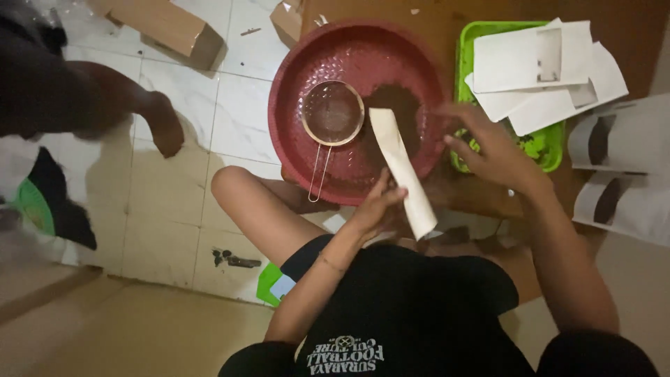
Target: The person is organizing and preparing coffee pouches by opening them and inserting filters.
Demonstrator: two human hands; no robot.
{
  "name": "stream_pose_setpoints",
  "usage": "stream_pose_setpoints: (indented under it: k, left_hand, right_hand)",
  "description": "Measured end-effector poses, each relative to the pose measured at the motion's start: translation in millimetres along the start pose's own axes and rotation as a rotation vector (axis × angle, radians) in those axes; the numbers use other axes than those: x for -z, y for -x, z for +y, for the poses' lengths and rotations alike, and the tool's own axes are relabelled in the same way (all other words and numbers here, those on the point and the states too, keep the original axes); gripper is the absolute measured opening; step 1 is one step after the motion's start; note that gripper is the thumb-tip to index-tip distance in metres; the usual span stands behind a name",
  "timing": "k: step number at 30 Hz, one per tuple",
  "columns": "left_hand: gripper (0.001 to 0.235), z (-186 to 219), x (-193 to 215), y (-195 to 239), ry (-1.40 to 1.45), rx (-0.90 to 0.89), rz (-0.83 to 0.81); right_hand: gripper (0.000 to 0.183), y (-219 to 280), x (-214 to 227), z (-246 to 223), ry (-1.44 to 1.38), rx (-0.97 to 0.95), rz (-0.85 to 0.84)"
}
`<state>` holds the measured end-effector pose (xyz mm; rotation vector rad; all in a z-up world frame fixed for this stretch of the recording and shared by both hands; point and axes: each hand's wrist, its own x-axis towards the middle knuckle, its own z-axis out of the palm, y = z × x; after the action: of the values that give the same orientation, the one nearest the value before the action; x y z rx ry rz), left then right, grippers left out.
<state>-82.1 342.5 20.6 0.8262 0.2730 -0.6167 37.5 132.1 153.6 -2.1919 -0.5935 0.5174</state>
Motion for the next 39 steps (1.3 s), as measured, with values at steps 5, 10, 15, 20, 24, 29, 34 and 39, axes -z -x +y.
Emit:
stream_pose_setpoints:
  k: [5,10,15,20,24,29,34,39]
  left_hand:
    - [0.110,22.6,-35.8,-35.2,0.491,0.119,0.014]
    - [0.114,28.7,-40.9,-73.3,0.484,0.117,-0.056]
    - [0.121,52.0,-40.5,-88.3,0.560,0.151,-0.107]
    - [0.128,97.6,-30.3,-79.9,0.450,0.295,-0.225]
    - [0.124,152.1,-9.6,-46.0,-0.254,0.208,-0.058]
    - [0.056,165.8,21.5,-65.8,-0.985,-0.815,0.007]
    - [0.032,167.5,7.7,-101.1,-0.954,-0.861,0.057]
    - [0.017,168.7,-2.8,-93.5,-0.744,-0.899,0.178]
  right_hand:
    - [0.096,56.7,-12.4,13.1,-0.002,-0.257,-0.231]
    - [0.074,69.7,-45.2,42.5,0.044,0.008,0.110]
    - [0.041,48.8,-48.1,66.8,0.169,0.132,0.419]
    - [0.022,20.8,-27.7,39.5,0.129,0.144,0.582]
    - [0.020,1.7,-6.9,20.6,0.138,0.109,0.560]
    - [0.022,-20.0,13.5,-16.2,0.158,0.096,0.520]
    - [0.018,-33.4,24.0,-17.8,0.169,0.106,0.493]
    - [0.016,-39.3,21.7,11.4,-0.043,0.116,0.496]
